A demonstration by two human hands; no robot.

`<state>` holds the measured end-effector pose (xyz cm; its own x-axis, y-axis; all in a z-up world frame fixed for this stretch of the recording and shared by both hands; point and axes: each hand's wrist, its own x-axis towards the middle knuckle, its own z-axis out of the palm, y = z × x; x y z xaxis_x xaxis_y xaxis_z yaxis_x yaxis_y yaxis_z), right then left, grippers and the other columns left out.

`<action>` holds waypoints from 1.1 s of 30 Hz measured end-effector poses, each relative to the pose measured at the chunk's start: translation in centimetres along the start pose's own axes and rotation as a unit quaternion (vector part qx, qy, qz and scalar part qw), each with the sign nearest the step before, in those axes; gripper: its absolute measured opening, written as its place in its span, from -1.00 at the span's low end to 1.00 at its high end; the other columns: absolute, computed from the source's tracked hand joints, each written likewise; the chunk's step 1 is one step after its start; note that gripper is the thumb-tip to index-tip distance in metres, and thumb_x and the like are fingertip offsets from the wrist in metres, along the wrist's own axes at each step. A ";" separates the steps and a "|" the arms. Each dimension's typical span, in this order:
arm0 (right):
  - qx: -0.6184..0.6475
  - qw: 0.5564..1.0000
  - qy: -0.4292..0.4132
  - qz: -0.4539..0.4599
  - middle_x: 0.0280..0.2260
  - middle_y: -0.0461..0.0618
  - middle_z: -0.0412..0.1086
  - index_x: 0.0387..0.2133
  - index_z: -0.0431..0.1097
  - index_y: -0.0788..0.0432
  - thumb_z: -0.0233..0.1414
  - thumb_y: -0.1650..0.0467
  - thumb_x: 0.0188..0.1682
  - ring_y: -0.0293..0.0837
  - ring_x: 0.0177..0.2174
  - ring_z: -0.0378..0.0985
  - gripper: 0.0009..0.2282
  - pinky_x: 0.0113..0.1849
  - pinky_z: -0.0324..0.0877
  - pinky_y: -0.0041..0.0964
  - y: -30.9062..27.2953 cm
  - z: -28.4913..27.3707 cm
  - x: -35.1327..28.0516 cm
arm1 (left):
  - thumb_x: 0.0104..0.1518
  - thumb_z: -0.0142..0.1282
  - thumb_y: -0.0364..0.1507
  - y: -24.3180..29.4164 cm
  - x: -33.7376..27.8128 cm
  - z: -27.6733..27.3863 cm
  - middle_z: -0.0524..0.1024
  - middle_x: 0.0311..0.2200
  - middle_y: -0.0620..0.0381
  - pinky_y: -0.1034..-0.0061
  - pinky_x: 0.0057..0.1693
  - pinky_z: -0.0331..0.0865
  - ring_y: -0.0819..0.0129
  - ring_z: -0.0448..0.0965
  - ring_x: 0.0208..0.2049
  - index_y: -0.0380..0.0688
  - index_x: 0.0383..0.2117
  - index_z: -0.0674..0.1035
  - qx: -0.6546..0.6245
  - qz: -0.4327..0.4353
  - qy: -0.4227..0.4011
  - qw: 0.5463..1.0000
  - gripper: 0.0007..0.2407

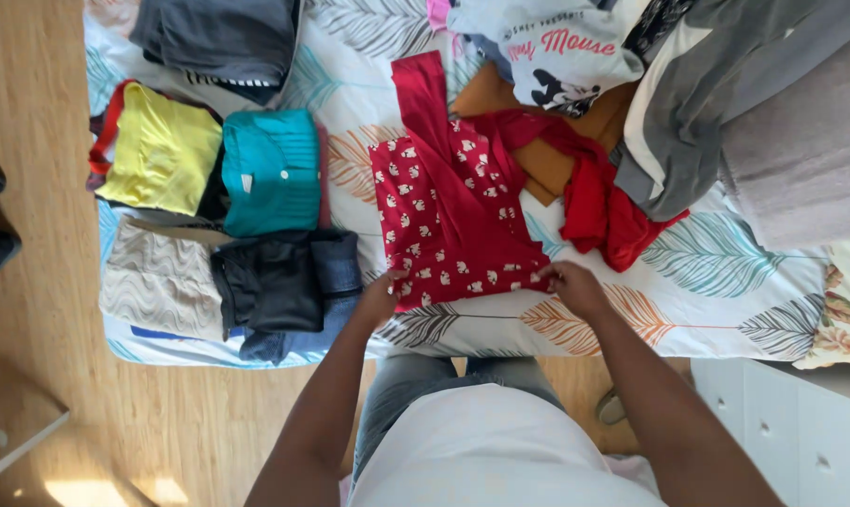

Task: The person folds a red patterned long-sleeved shirt and a red t-shirt on a bed. They smooth the fabric, fold the sleeves and body, and place the finished items into a stack of other folded clothes.

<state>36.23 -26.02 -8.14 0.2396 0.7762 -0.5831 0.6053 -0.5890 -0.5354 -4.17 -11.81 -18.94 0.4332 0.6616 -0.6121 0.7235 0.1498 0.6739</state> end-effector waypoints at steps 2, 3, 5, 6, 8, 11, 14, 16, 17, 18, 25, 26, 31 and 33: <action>-0.009 1.000 -0.010 0.008 -0.25 0.14 0.57 -0.08 0.53 0.02 -0.01 0.51 0.02 0.17 -0.10 0.59 -0.74 0.02 0.42 0.09 1.4 1.7 -1.1 | 0.23 0.07 -0.45 -0.7 -1.0 1.1 0.55 0.06 0.04 0.24 0.18 0.41 0.11 0.54 0.14 0.38 0.19 0.48 -0.005 -0.034 -0.012 0.999 -0.60; -0.015 1.000 -0.012 0.013 -0.14 0.14 0.55 -0.08 0.53 -0.01 0.02 0.49 0.02 0.20 -0.03 0.55 -0.75 0.04 0.42 0.12 2.1 2.6 -1.8 | 0.26 0.01 -0.43 -1.1 -1.6 1.6 0.54 0.10 0.07 0.27 0.16 0.42 0.16 0.56 0.13 0.41 0.22 0.46 -0.006 -0.060 -0.022 0.998 -0.60; -0.034 0.999 -0.027 0.006 -0.14 0.08 0.55 -0.07 0.52 -0.06 0.03 0.46 0.02 0.14 -0.04 0.57 -0.74 0.02 0.43 0.07 2.9 3.1 -2.0 | 0.26 0.01 -0.43 2.1 -3.6 0.1 0.57 0.03 -0.03 0.22 0.14 0.44 0.06 0.57 0.10 0.31 0.24 0.44 0.013 -0.062 -0.030 0.998 -0.60; -0.050 0.998 -0.031 -0.003 -0.14 0.03 0.54 -0.05 0.51 -0.11 0.04 0.44 0.01 0.09 -0.05 0.58 -0.74 0.00 0.45 0.03 3.1 3.2 -1.9 | 0.25 0.01 -0.44 3.9 -4.4 -0.9 0.60 -0.05 -0.14 0.17 0.12 0.45 -0.03 0.58 0.06 0.20 0.25 0.43 0.036 -0.055 -0.035 0.997 -0.59; -0.069 0.997 -0.033 -0.017 -0.16 0.01 0.53 -0.06 0.52 -0.11 0.05 0.41 0.02 0.07 -0.07 0.58 -0.75 -0.01 0.45 0.01 2.9 2.7 -1.5 | 0.24 0.04 -0.40 4.6 -4.4 -0.9 0.61 -0.06 -0.10 0.17 0.11 0.46 -0.01 0.59 0.06 0.20 0.24 0.45 0.038 -0.059 -0.030 0.997 -0.61; -0.087 0.994 -0.010 -0.060 -0.20 0.01 0.50 -0.05 0.52 -0.10 0.09 0.36 0.00 0.07 -0.11 0.57 -0.76 -0.03 0.45 0.01 2.1 2.1 -0.2 | 0.24 0.09 -0.34 5.0 -3.4 -0.8 0.60 -0.02 -0.09 0.13 0.14 0.44 -0.03 0.57 0.08 0.18 0.21 0.47 0.041 -0.060 -0.024 0.997 -0.62; -0.027 0.993 0.039 -0.112 -0.24 0.01 0.47 -0.01 0.53 -0.08 0.17 0.33 -0.01 0.05 -0.15 0.52 -0.72 -0.03 0.41 -0.03 -0.2 0.7 2.0 | 0.24 0.10 -0.33 9.4 -3.8 -3.3 0.59 0.00 -0.15 0.08 0.17 0.41 -0.10 0.55 0.10 0.12 0.18 0.51 0.013 -0.052 -0.001 0.999 -0.65; 0.032 0.989 0.064 -0.132 -0.25 -0.01 0.46 0.02 0.54 -0.09 0.21 0.32 -0.02 0.01 -0.17 0.48 -0.70 -0.01 0.38 -0.07 -2.5 -0.6 3.2 | 0.25 0.09 -0.35 12.2 -4.0 -5.5 0.59 0.00 -0.18 0.06 0.17 0.40 -0.13 0.54 0.10 0.08 0.15 0.54 -0.016 -0.046 0.020 0.999 -0.68; 0.165 0.974 0.078 -0.136 -0.16 -0.01 0.46 0.03 0.49 0.02 0.19 0.41 0.01 -0.08 -0.09 0.46 -0.70 0.05 0.34 -0.14 -4.0 -1.2 3.6 | 0.25 0.08 -0.41 12.9 -3.9 -6.4 0.57 0.03 -0.17 0.11 0.12 0.43 -0.13 0.58 0.04 0.11 0.15 0.55 -0.061 -0.032 0.042 0.997 -0.68; 0.297 0.941 0.091 -0.137 -0.07 -0.01 0.46 0.05 0.45 0.13 0.16 0.50 0.04 -0.17 -0.01 0.44 -0.71 0.11 0.30 -0.21 -5.4 -1.8 3.9 | 0.26 0.06 -0.46 13.6 -3.7 -7.3 0.55 0.06 -0.17 0.17 0.08 0.46 -0.12 0.62 -0.03 0.15 0.14 0.57 -0.104 -0.018 0.064 0.992 -0.68; 0.341 0.931 0.106 -0.071 -0.18 -0.11 0.34 -0.02 0.40 0.14 0.12 0.56 0.02 -0.26 -0.13 0.41 -0.73 -0.03 0.37 -0.33 -5.5 -1.8 4.7 | 0.26 0.02 -0.59 14.4 -3.7 -8.9 0.50 0.12 -0.14 0.30 0.01 0.49 0.10 0.64 -0.13 0.10 0.15 0.57 -0.210 0.008 0.127 0.969 -0.64; 0.373 0.922 0.088 -0.055 -0.20 -0.13 0.36 0.03 0.30 0.15 0.18 0.55 -0.05 -0.27 -0.17 0.44 -0.63 -0.06 0.39 -0.38 -4.8 -1.4 4.6 | 0.25 0.01 -0.62 14.6 -4.2 -9.0 0.47 0.15 -0.22 0.25 0.04 0.47 0.00 0.62 -0.07 0.05 0.16 0.55 -0.216 0.009 0.118 0.969 -0.64; 0.369 0.929 -0.001 -0.016 -0.30 0.00 0.43 0.18 0.12 0.26 0.28 0.62 -0.24 -0.17 -0.32 0.51 -0.33 -0.28 0.48 -0.42 2.5 2.1 4.7 | 0.22 0.08 -0.46 9.7 -4.4 -5.6 0.57 0.02 -0.04 0.18 0.10 0.44 0.01 0.62 -0.03 0.24 0.17 0.53 -0.092 -0.038 0.043 0.994 -0.63; 0.280 0.956 -0.081 0.030 -0.26 0.17 0.42 0.24 0.08 0.32 0.31 0.61 -0.30 0.01 -0.24 0.50 -0.23 -0.22 0.46 -0.21 5.6 3.7 3.9 | 0.21 0.01 -0.52 6.7 -4.5 -2.7 0.57 0.01 -0.24 0.08 0.16 0.41 -0.20 0.55 0.07 0.02 0.18 0.52 -0.053 -0.076 -0.024 0.995 -0.62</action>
<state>37.79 -27.11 -15.64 0.1135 0.7194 -0.6853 0.0829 -0.6942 -0.7150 -2.71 -11.74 -10.53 0.3490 0.5904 -0.7277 0.7230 0.3244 0.6099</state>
